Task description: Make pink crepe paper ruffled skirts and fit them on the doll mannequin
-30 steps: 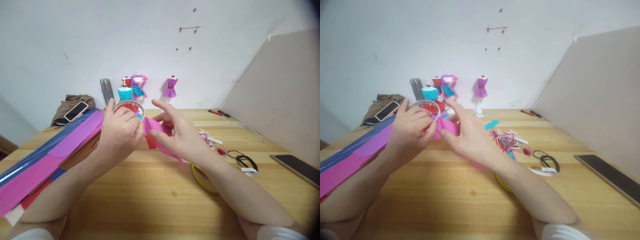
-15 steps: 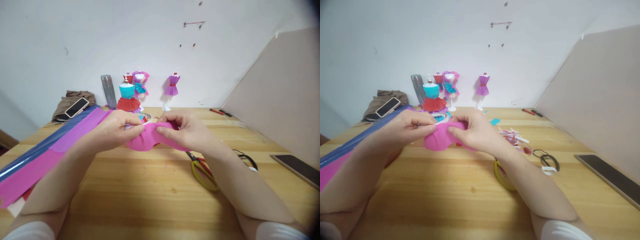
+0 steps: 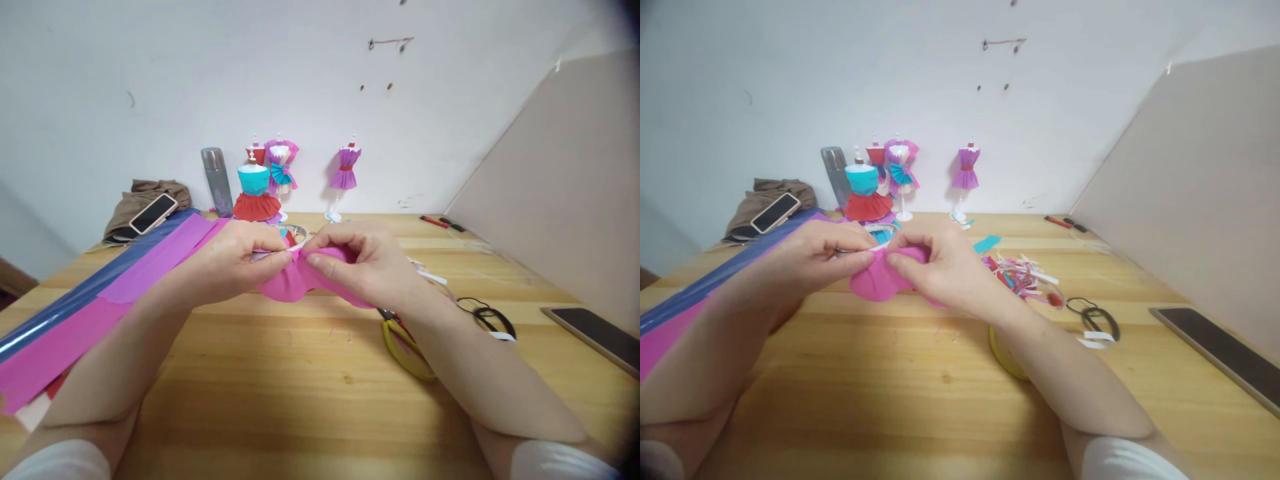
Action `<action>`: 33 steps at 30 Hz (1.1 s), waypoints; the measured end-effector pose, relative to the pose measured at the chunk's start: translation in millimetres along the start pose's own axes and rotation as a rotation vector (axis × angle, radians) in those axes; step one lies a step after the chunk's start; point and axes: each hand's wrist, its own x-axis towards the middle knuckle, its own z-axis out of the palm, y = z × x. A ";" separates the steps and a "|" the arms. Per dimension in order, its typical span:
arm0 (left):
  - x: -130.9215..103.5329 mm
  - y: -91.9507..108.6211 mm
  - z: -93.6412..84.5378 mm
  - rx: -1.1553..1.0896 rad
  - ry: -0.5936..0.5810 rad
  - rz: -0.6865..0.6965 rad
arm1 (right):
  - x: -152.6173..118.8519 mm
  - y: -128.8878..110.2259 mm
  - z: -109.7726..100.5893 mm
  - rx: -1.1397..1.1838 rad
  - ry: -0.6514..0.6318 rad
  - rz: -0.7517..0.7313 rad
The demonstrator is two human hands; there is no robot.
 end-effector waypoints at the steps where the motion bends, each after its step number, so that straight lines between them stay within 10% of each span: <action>1: -0.1 -0.1 0.1 0.005 0.001 0.010 | 0.2 0.2 0.1 0.019 -0.006 0.005; 33: 5.8 -6.3 11.9 0.366 0.159 0.361 | 8.8 8.2 1.6 0.097 0.094 0.084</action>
